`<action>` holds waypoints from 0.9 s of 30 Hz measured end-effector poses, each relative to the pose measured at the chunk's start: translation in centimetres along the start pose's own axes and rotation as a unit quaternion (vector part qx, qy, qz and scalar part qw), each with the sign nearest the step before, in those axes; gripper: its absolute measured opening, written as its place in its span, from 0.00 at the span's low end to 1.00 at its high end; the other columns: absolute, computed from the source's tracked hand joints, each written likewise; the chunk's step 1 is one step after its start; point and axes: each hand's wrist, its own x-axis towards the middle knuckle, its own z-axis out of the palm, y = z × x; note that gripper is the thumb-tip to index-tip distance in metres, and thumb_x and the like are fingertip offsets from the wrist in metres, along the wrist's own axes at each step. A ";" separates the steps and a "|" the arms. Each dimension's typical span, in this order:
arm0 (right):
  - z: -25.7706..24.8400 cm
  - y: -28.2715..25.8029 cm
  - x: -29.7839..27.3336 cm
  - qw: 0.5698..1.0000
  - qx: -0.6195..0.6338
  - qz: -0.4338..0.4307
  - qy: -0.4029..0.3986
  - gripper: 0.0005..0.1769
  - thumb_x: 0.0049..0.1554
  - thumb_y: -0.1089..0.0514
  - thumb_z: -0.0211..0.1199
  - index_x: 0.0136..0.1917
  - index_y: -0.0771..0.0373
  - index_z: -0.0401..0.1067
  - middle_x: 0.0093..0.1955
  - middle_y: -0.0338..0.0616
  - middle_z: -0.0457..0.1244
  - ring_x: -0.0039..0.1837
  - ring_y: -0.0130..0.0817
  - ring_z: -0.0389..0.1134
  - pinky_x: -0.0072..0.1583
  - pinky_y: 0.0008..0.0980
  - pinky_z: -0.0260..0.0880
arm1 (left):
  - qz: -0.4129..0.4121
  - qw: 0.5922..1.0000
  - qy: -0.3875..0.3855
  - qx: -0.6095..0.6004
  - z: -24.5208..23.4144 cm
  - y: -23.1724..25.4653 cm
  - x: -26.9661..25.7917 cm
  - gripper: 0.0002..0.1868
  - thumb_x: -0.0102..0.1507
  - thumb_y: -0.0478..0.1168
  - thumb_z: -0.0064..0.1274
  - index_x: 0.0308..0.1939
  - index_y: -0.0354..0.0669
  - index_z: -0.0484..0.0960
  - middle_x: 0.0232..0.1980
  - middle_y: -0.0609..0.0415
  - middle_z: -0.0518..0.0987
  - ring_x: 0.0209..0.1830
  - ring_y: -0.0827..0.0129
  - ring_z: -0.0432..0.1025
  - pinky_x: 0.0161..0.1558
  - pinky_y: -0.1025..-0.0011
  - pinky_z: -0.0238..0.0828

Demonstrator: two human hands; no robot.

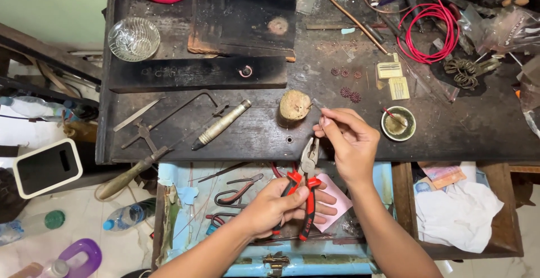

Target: Using needle-nose pliers to bend a small metal wire into a circular ring shape at a jewelry workbench.

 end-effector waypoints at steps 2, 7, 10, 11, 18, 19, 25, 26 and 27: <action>-0.1 0.2 0.0 1.000 -0.010 -0.006 -0.002 0.08 0.61 0.70 0.63 0.54 0.69 0.77 0.48 0.50 0.66 0.43 0.39 0.75 0.50 0.27 0.82 | 0.004 1.000 0.003 -0.002 0.2 0.0 0.0 0.25 0.69 0.45 0.46 0.64 0.28 0.69 0.61 0.28 0.78 0.59 0.39 0.77 0.60 0.53 0.78; -0.1 0.0 0.0 0.999 -0.030 -0.015 -0.005 0.08 0.62 0.70 0.61 0.55 0.71 0.77 0.52 0.53 0.67 0.44 0.41 0.76 0.51 0.29 0.83 | 0.009 1.000 0.011 0.007 0.1 -0.1 0.1 0.25 0.69 0.45 0.47 0.64 0.28 0.70 0.60 0.29 0.79 0.58 0.39 0.77 0.58 0.53 0.79; -0.2 0.1 -0.1 0.999 -0.025 -0.024 -0.022 0.10 0.63 0.70 0.58 0.57 0.71 0.76 0.54 0.56 0.69 0.45 0.41 0.76 0.52 0.31 0.83 | 0.003 1.000 0.020 0.004 -0.3 -0.3 0.3 0.28 0.69 0.46 0.47 0.67 0.29 0.69 0.61 0.30 0.79 0.57 0.40 0.78 0.56 0.55 0.79; -0.3 0.2 -0.1 0.999 -0.009 -0.022 -0.029 0.11 0.63 0.70 0.57 0.58 0.72 0.75 0.55 0.58 0.68 0.46 0.42 0.75 0.52 0.32 0.83 | 0.002 1.000 0.022 0.008 -0.3 -0.3 0.3 0.28 0.69 0.47 0.46 0.68 0.30 0.69 0.61 0.31 0.79 0.58 0.41 0.78 0.57 0.55 0.79; -0.1 0.6 -0.3 0.998 0.050 -0.008 -0.042 0.10 0.65 0.65 0.58 0.57 0.73 0.72 0.54 0.61 0.69 0.50 0.46 0.76 0.55 0.34 0.82 | 0.020 0.999 0.024 -0.009 -0.2 -0.2 0.1 0.28 0.69 0.45 0.46 0.68 0.28 0.69 0.59 0.29 0.79 0.56 0.40 0.78 0.54 0.54 0.80; -0.2 0.9 -0.3 0.998 0.050 -0.007 -0.042 0.10 0.65 0.65 0.58 0.57 0.73 0.72 0.54 0.61 0.69 0.50 0.46 0.76 0.55 0.34 0.82 | 0.020 0.999 0.025 -0.009 -0.2 -0.2 0.1 0.28 0.69 0.45 0.46 0.68 0.28 0.69 0.59 0.29 0.79 0.56 0.40 0.78 0.54 0.54 0.80; -0.2 1.2 -0.5 0.996 0.070 0.006 -0.048 0.16 0.64 0.66 0.59 0.64 0.72 0.70 0.59 0.64 0.69 0.58 0.50 0.75 0.61 0.33 0.79 | 0.022 0.999 0.032 -0.008 -0.2 -0.1 0.0 0.28 0.69 0.45 0.46 0.68 0.28 0.69 0.59 0.28 0.79 0.56 0.40 0.78 0.54 0.54 0.80; -0.1 1.0 -0.5 0.997 0.064 0.002 -0.042 0.15 0.64 0.67 0.59 0.63 0.73 0.71 0.58 0.63 0.69 0.58 0.51 0.75 0.62 0.34 0.80 | 0.025 0.999 0.033 -0.003 -0.1 0.0 0.0 0.28 0.69 0.45 0.47 0.68 0.28 0.69 0.59 0.28 0.79 0.56 0.40 0.78 0.53 0.53 0.81; -0.1 0.9 -0.6 0.998 0.058 -0.003 -0.035 0.14 0.63 0.68 0.60 0.62 0.74 0.71 0.58 0.63 0.69 0.59 0.52 0.75 0.62 0.35 0.80 | 0.027 0.999 0.034 0.003 -0.1 0.0 0.0 0.29 0.68 0.45 0.47 0.68 0.28 0.69 0.59 0.28 0.79 0.56 0.40 0.78 0.53 0.53 0.81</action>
